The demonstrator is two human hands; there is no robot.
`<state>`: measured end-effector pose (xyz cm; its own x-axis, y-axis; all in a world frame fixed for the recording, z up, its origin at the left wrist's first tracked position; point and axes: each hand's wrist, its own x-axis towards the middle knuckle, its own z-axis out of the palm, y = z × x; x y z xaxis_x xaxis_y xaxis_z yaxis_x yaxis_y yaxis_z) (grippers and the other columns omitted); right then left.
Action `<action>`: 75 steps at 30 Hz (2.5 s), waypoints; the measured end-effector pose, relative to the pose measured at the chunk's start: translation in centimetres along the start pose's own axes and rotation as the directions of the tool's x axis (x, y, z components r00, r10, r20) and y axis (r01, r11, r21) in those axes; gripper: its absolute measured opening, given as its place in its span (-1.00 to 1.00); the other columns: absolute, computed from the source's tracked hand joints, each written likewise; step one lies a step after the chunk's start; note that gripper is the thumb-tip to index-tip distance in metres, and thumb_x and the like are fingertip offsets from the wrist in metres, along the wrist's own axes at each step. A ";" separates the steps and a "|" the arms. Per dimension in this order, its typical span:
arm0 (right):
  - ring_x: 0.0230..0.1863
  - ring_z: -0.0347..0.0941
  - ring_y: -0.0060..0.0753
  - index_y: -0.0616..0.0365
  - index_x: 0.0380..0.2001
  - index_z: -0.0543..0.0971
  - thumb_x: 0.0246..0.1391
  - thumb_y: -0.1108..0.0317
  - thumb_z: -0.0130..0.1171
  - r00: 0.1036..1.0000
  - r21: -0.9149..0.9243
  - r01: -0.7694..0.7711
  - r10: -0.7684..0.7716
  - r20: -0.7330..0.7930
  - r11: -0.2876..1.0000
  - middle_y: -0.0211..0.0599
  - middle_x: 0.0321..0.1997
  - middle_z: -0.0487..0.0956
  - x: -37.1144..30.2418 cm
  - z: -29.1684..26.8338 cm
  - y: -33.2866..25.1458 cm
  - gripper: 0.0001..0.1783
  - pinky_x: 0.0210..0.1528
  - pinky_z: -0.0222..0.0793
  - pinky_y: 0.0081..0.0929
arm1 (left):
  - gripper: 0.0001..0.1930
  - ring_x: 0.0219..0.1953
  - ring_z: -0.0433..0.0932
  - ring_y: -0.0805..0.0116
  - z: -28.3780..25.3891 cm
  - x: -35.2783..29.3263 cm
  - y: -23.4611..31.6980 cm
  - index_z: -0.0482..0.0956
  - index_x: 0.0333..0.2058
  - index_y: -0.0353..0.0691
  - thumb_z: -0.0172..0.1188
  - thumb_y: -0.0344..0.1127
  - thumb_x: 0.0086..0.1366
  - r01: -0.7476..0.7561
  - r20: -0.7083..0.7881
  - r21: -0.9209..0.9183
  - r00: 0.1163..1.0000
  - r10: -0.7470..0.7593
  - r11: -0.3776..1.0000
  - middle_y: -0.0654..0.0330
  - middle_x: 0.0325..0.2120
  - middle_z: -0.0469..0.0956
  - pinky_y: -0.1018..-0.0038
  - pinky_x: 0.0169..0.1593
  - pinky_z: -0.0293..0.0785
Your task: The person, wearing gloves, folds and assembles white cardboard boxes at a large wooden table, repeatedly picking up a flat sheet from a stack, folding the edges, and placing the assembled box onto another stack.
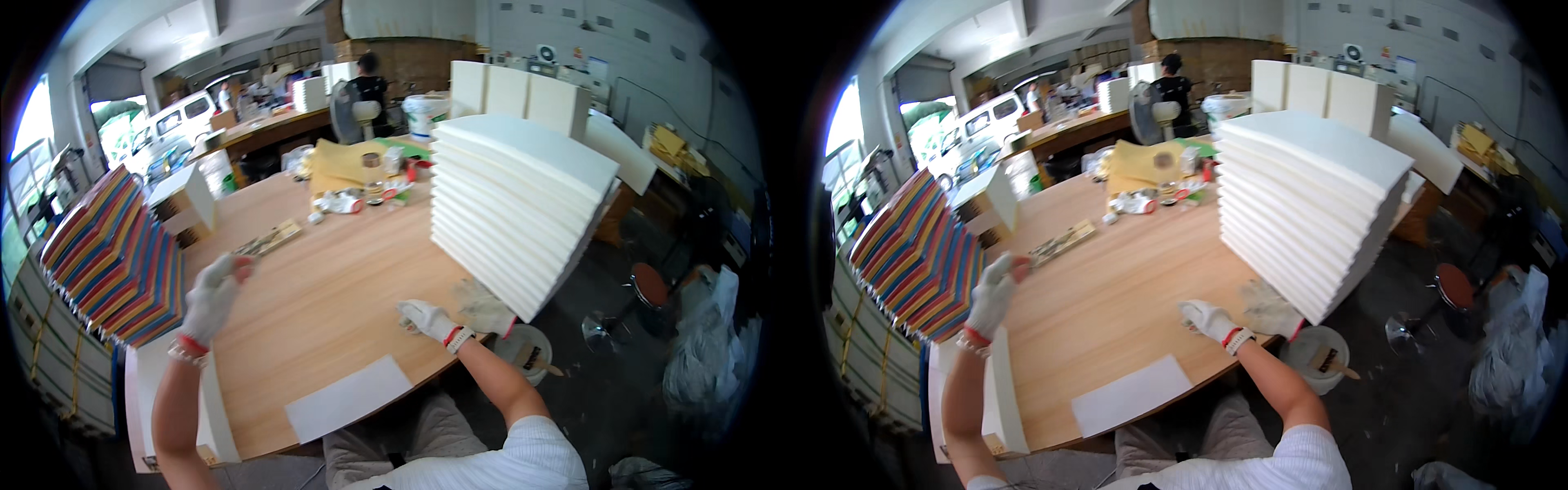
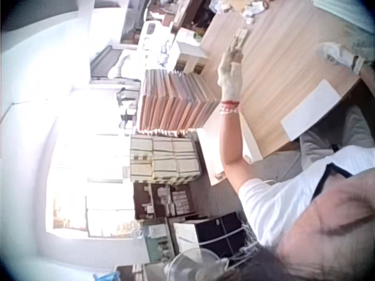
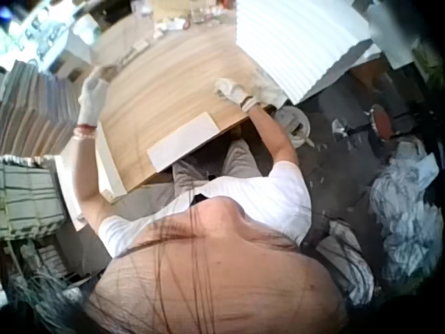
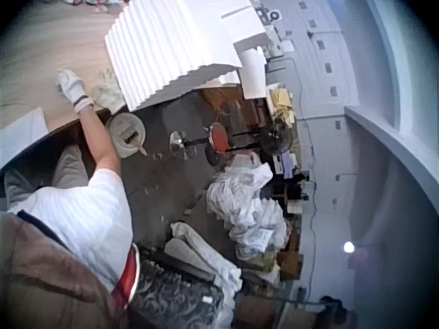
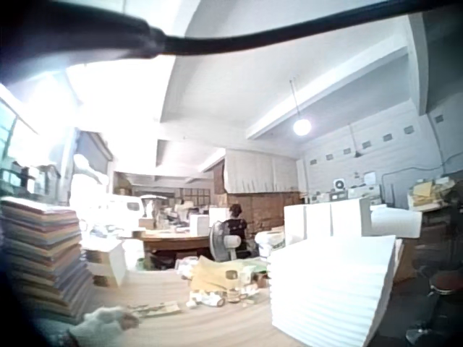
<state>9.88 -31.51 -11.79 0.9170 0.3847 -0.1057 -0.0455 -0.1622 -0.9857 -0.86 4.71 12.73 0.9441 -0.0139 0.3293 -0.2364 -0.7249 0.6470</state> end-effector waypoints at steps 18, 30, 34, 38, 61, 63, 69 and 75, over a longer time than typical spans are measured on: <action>-0.51 0.35 -0.74 0.17 -0.15 0.51 0.26 0.24 0.04 0.960 0.337 0.248 -0.183 -0.214 0.908 -0.53 -0.48 0.46 -1.8 -3.3 2.5 -0.76 -0.49 0.33 -0.71 | -0.56 -0.03 0.49 0.20 23.5 18.0 35.3 0.56 -0.17 -0.14 0.19 0.07 0.14 -0.722 0.415 0.687 0.491 0.766 0.090 0.21 -0.20 0.56 0.28 0.00 0.46; -0.55 0.30 -0.74 0.10 -0.19 0.52 0.27 0.22 0.01 0.925 0.288 0.368 -0.318 -0.206 0.884 -0.55 -0.53 0.43 -0.9 -3.3 3.9 -0.78 -0.51 0.28 -0.71 | -0.48 -0.10 0.45 0.31 29.4 20.3 33.8 0.12 0.06 -0.47 0.11 -0.25 0.31 -0.188 0.228 -0.738 0.834 0.502 0.648 -0.03 -0.07 0.35 0.50 0.04 0.47; -0.50 0.35 -0.74 0.09 -0.15 0.51 0.28 0.24 -0.02 0.958 0.370 0.278 -0.228 -0.174 0.886 -0.53 -0.47 0.47 -1.1 -2.5 3.2 -0.78 -0.47 0.31 -0.71 | -0.63 -0.15 0.45 0.29 30.5 21.7 33.4 0.18 -0.03 -0.46 0.07 -0.39 0.32 0.297 0.327 -0.942 0.912 0.245 0.154 0.08 -0.14 0.29 0.51 0.02 0.53; -0.40 0.50 -0.61 0.14 -0.01 0.49 0.31 0.13 -0.05 0.921 0.172 0.362 -0.323 -0.218 0.916 -0.43 -0.33 0.55 -2.1 -4.4 2.3 -0.64 -0.36 0.45 -0.65 | -0.76 -0.13 0.52 0.16 26.3 20.3 30.7 0.24 -0.07 -0.42 -0.17 -0.38 0.38 0.418 0.410 -0.866 0.908 0.091 -0.275 0.04 -0.17 0.37 0.40 -0.15 0.64; -0.37 0.46 -0.67 0.24 -0.17 0.59 0.12 0.11 0.19 0.959 -0.118 -0.067 0.096 0.266 0.991 -0.44 -0.35 0.59 2.8 5.5 -2.3 -0.61 -0.39 0.35 -0.64 | -0.54 -0.19 0.59 0.40 10.7 -11.9 -18.6 0.35 0.07 -0.37 0.19 -0.37 0.21 0.537 0.365 -0.764 0.817 -0.446 0.358 0.17 -0.14 0.55 0.49 -0.13 0.58; -0.39 0.46 -0.67 0.20 -0.15 0.59 0.12 0.11 0.19 0.966 -0.126 -0.095 0.122 0.227 0.987 -0.44 -0.35 0.59 2.7 6.5 -2.0 -0.61 -0.44 0.36 -0.62 | -0.58 -0.34 0.60 0.39 9.7 -11.4 -17.3 0.37 0.01 -0.40 0.18 -0.35 0.21 0.619 0.290 -0.559 0.770 -0.569 0.552 0.15 -0.27 0.56 0.48 -0.28 0.56; -0.44 0.45 -0.70 0.18 -0.11 0.58 0.12 0.11 0.19 0.962 -0.109 -0.151 0.171 0.212 0.983 -0.47 -0.37 0.58 2.7 7.4 -3.6 -0.61 -0.49 0.37 -0.63 | -0.63 -0.39 0.56 0.50 9.5 -11.9 -17.5 0.46 -0.09 -0.41 0.25 -0.32 0.18 0.617 0.214 -0.555 0.753 -0.622 0.558 0.20 -0.38 0.56 0.58 -0.33 0.51; -0.42 0.46 -0.70 0.19 -0.09 0.56 0.13 0.12 0.18 0.955 -0.131 -0.137 0.166 0.244 0.982 -0.49 -0.36 0.58 3.3 7.3 -3.3 -0.60 -0.44 0.41 -0.65 | -0.61 -0.38 0.58 0.40 9.4 -12.1 -17.2 0.47 -0.09 -0.38 0.23 -0.25 0.17 0.652 0.148 -0.434 0.733 -0.664 0.622 0.17 -0.40 0.57 0.50 -0.27 0.48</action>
<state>10.11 -23.05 -9.80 0.7719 0.5622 -0.2968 -0.1187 -0.3312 -0.9361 -6.07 10.85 -8.86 0.8829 0.3692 -0.2902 0.3685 -0.1616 0.9155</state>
